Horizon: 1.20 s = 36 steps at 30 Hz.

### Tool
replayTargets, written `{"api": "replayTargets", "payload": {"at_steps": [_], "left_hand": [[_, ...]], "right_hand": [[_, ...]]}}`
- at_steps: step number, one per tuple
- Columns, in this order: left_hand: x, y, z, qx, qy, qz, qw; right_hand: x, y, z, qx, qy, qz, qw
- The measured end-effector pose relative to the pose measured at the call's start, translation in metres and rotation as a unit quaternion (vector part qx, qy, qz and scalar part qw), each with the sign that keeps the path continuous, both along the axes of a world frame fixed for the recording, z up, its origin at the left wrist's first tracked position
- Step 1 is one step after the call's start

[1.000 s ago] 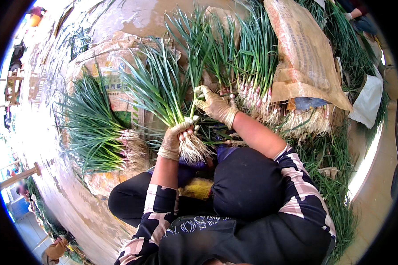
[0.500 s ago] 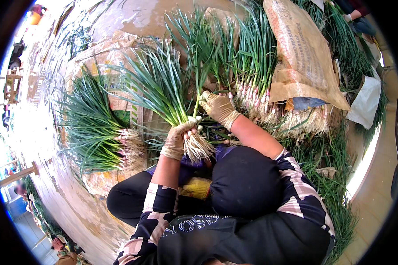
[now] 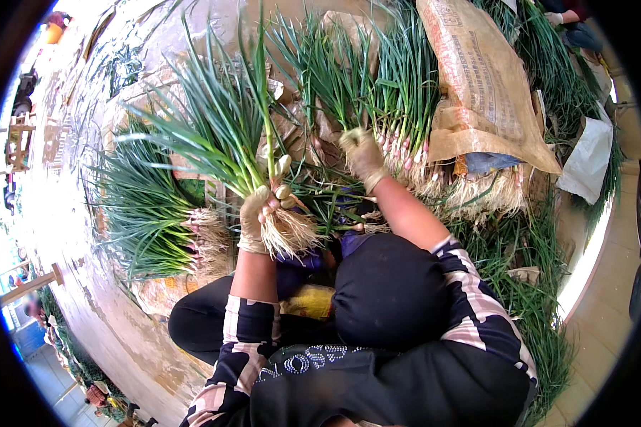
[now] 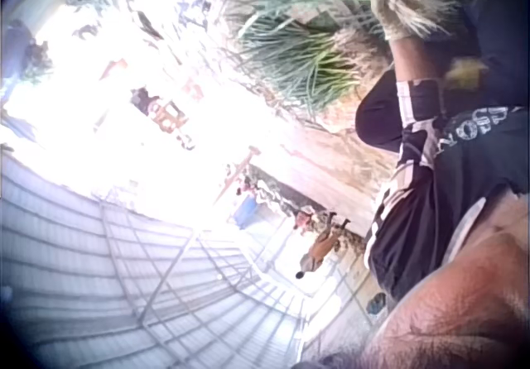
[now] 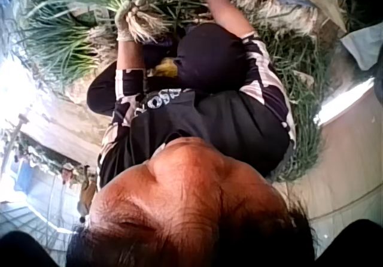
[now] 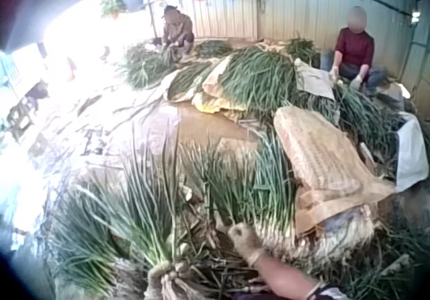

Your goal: The person sits on the floor and repeatedly gathers green onions into bundles, aligns the roots, and ties them with a rubber band. The person places the finished bundles aside and continues the process with new onions.

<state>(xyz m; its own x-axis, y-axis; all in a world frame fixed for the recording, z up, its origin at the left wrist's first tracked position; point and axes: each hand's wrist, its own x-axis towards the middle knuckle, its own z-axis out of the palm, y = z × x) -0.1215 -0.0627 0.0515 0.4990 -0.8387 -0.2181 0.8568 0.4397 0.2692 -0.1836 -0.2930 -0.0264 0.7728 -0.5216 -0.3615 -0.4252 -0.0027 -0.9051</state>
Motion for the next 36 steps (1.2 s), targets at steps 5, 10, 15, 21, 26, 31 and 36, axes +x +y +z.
{"api": "replayTargets", "payload": {"at_steps": [5,10,15,21,26,31,36], "left_hand": [[-0.009,0.000,-0.020,-0.007,0.131,0.006,0.991],[-0.018,0.001,-0.030,0.013,0.094,0.005,0.995],[-0.017,-0.005,-0.023,0.035,0.059,-0.012,0.998],[-0.020,-0.008,-0.024,0.104,0.053,-0.001,0.993],[-0.020,-0.005,-0.040,0.117,0.079,0.028,0.990],[-0.025,-0.017,-0.045,0.141,0.184,0.046,0.972],[-0.032,-0.018,-0.055,0.070,0.203,-0.022,0.976]], "right_hand": [[-0.019,-0.042,-0.025,-0.356,0.353,0.231,0.834],[-0.039,-0.052,-0.007,0.155,-0.027,-0.092,0.983],[-0.058,-0.041,-0.004,0.473,-0.106,-0.126,0.865],[-0.043,0.022,0.017,0.376,-0.079,0.084,0.920],[-0.035,0.051,0.038,0.174,-0.088,0.254,0.947],[-0.029,0.019,0.000,0.224,-0.112,0.062,0.966],[-0.023,0.042,-0.020,0.459,0.048,0.244,0.853]]}}
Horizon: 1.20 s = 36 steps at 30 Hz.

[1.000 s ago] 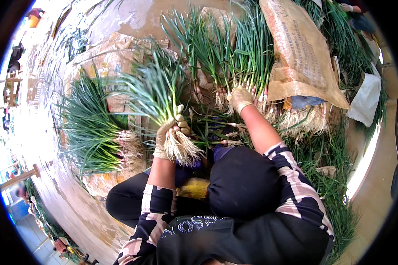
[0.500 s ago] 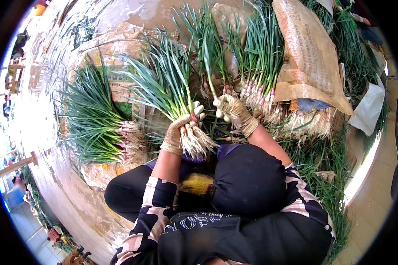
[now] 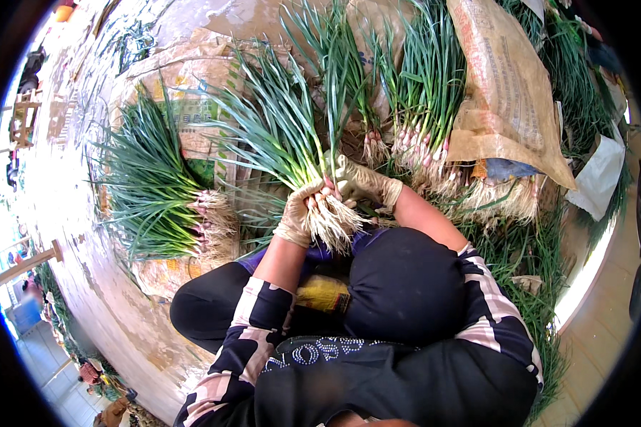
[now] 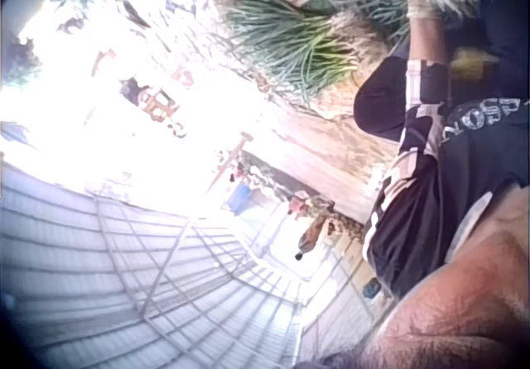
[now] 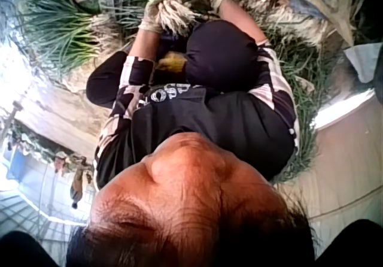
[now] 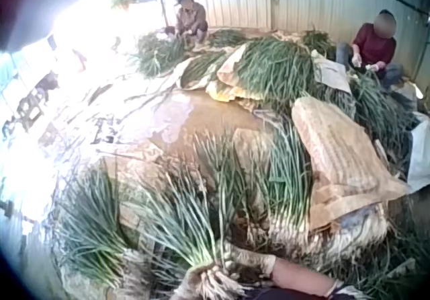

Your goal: The person sits on the floor and repeatedly gathers green onions into bundles, aligns the roots, and ties them with a rubber band. The person places the finished bundles aside and continues the process with new onions.

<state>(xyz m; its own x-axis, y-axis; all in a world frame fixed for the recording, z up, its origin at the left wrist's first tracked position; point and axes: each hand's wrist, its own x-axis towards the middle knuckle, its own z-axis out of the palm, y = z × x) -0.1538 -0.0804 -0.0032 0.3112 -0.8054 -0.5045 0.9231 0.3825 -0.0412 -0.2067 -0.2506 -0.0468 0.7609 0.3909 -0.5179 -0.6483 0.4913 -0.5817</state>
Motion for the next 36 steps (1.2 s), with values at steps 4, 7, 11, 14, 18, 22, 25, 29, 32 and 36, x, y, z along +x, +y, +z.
{"api": "replayTargets", "payload": {"at_steps": [4,7,11,14,18,22,25,29,32,36], "left_hand": [[0.014,0.001,0.030,-0.104,-0.045,0.033,0.993],[0.028,0.004,0.051,-0.134,-0.099,0.058,0.984],[0.031,0.014,0.044,-0.104,-0.127,0.076,0.984],[0.033,0.018,0.027,-0.138,-0.153,0.062,0.977],[0.032,0.023,0.044,-0.090,-0.160,0.075,0.980],[0.031,0.029,0.035,-0.154,-0.155,0.106,0.970],[0.029,0.021,0.020,-0.229,-0.155,0.102,0.956],[0.028,0.020,0.036,-0.127,-0.127,0.115,0.977],[0.031,0.021,0.021,-0.086,-0.101,0.102,0.986],[0.022,0.013,0.031,-0.064,-0.027,0.105,0.992]], "right_hand": [[-0.006,-0.016,0.014,-0.220,-0.315,0.032,0.923],[-0.031,-0.047,0.050,-0.070,-0.315,-0.176,0.930],[-0.043,-0.061,0.045,0.182,-0.164,-0.216,0.945],[-0.053,-0.085,0.031,0.103,-0.077,-0.240,0.962],[-0.023,-0.072,0.062,-0.678,0.052,0.429,0.595],[-0.012,-0.054,0.056,-0.670,-0.257,0.115,0.686],[0.032,-0.015,0.045,-0.393,-0.370,-0.008,0.842],[0.047,0.004,0.056,-0.539,-0.192,0.230,0.787],[0.044,-0.019,0.015,-0.744,-0.197,0.003,0.639],[0.023,-0.073,-0.034,-0.805,-0.001,0.121,0.581]]}}
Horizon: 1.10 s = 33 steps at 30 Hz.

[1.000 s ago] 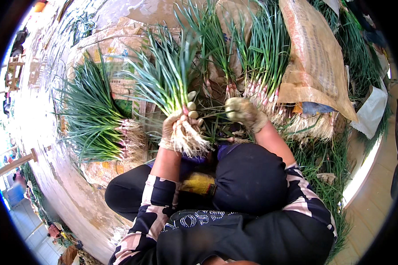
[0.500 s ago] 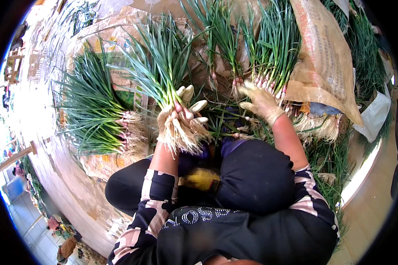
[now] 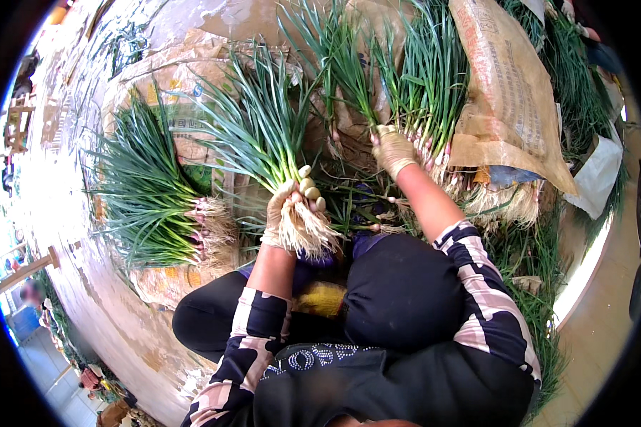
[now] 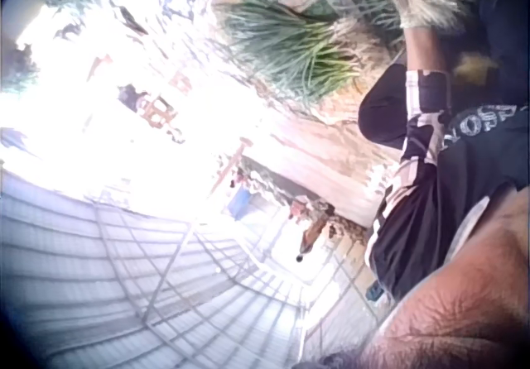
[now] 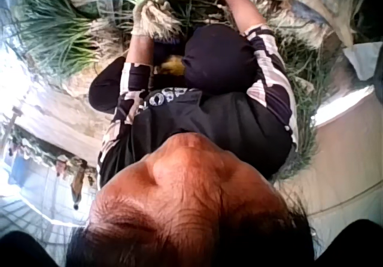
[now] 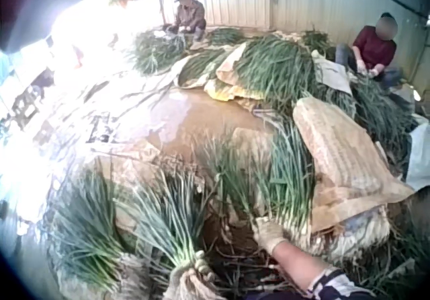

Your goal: The person sits on the floor and repeatedly gathers green onions into bundles, aligns the roots, and ties them with a rubber band. The person places the finished bundles aside and continues the process with new onions.

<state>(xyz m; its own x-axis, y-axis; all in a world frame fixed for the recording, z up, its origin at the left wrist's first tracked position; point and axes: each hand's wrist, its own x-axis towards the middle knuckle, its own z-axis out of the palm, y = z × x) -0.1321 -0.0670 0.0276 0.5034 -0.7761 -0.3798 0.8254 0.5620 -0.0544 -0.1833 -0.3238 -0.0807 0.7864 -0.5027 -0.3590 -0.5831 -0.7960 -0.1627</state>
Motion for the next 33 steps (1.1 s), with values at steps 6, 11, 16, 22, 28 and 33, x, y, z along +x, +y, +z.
{"api": "replayTargets", "payload": {"at_steps": [6,11,16,22,28,33], "left_hand": [[-0.003,-0.004,0.006,-0.154,-0.126,0.076,0.977],[-0.007,-0.005,-0.001,-0.130,-0.149,0.063,0.978],[-0.011,-0.009,-0.012,-0.066,-0.168,0.033,0.983],[-0.005,-0.017,-0.004,0.093,-0.121,-0.066,0.986],[-0.009,-0.017,-0.018,0.101,-0.143,-0.103,0.979],[-0.016,-0.016,-0.011,0.124,-0.147,-0.122,0.974]], "right_hand": [[-0.033,-0.053,0.062,0.467,-0.285,-0.266,0.793],[-0.042,-0.041,0.076,0.495,-0.271,-0.319,0.761],[-0.031,0.005,0.084,0.723,-0.284,-0.274,0.568],[-0.034,0.064,0.096,0.735,-0.111,-0.024,0.668],[-0.036,0.020,0.049,0.566,-0.093,-0.105,0.813],[-0.023,0.028,0.049,0.541,-0.284,-0.147,0.778]]}}
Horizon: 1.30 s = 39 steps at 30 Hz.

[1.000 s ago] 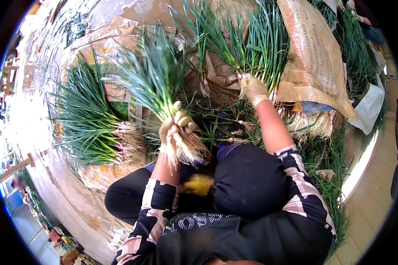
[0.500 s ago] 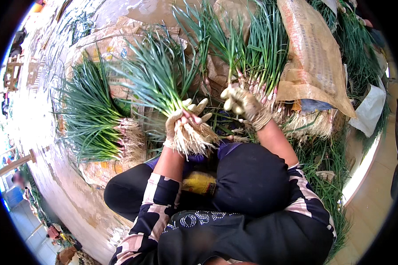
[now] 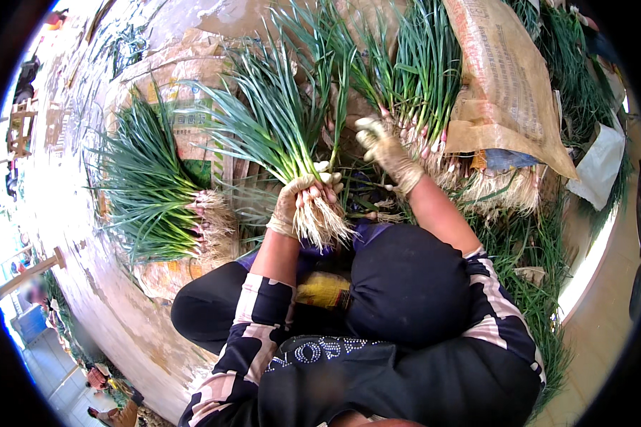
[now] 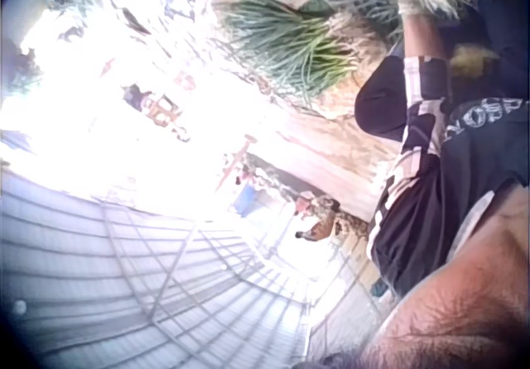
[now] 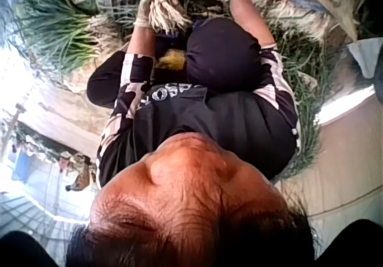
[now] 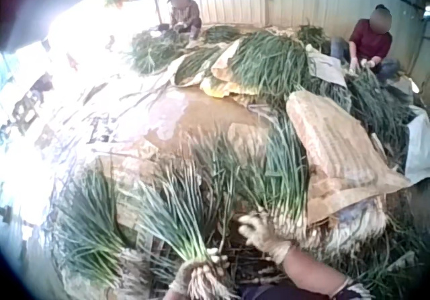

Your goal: The person sits on the floor and repeatedly gathers green onions into bundles, aligns the roots, and ties them with a rubber band. The person places the finished bundles aside and continues the process with new onions.

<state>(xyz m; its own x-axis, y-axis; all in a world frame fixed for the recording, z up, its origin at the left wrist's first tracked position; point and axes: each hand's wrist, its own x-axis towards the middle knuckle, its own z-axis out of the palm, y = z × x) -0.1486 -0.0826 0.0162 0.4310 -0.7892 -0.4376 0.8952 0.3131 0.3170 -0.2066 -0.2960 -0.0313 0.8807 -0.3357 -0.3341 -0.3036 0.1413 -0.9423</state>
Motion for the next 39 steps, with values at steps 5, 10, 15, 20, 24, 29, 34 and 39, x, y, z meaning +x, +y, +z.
{"api": "replayTargets", "payload": {"at_steps": [5,10,15,20,24,29,34,39], "left_hand": [[-0.005,-0.003,0.007,-0.014,0.016,0.022,1.000],[-0.008,0.005,-0.008,0.010,0.095,0.074,0.993],[-0.011,-0.009,0.004,-0.118,0.109,0.080,0.984],[-0.002,-0.008,0.021,-0.103,0.085,0.107,0.985],[0.005,0.001,0.009,-0.145,0.070,0.109,0.981],[-0.001,0.001,0.011,-0.107,0.054,0.079,0.990],[0.022,0.006,0.027,-0.232,0.007,0.115,0.966],[0.031,0.013,0.025,-0.184,-0.021,0.180,0.966]], "right_hand": [[0.017,0.045,0.012,0.163,0.011,0.128,0.978],[0.019,0.050,0.027,-0.328,-0.001,0.152,0.933],[0.022,0.000,-0.021,-0.532,-0.134,-0.074,0.833],[0.014,-0.029,-0.006,-0.204,-0.164,0.507,0.821],[0.006,0.013,0.033,0.060,-0.002,0.474,0.879],[0.026,0.031,0.034,0.151,0.017,0.258,0.954],[0.029,-0.006,0.003,-0.046,-0.011,0.102,0.994],[0.030,-0.028,-0.005,-0.546,0.193,0.174,0.796]]}}
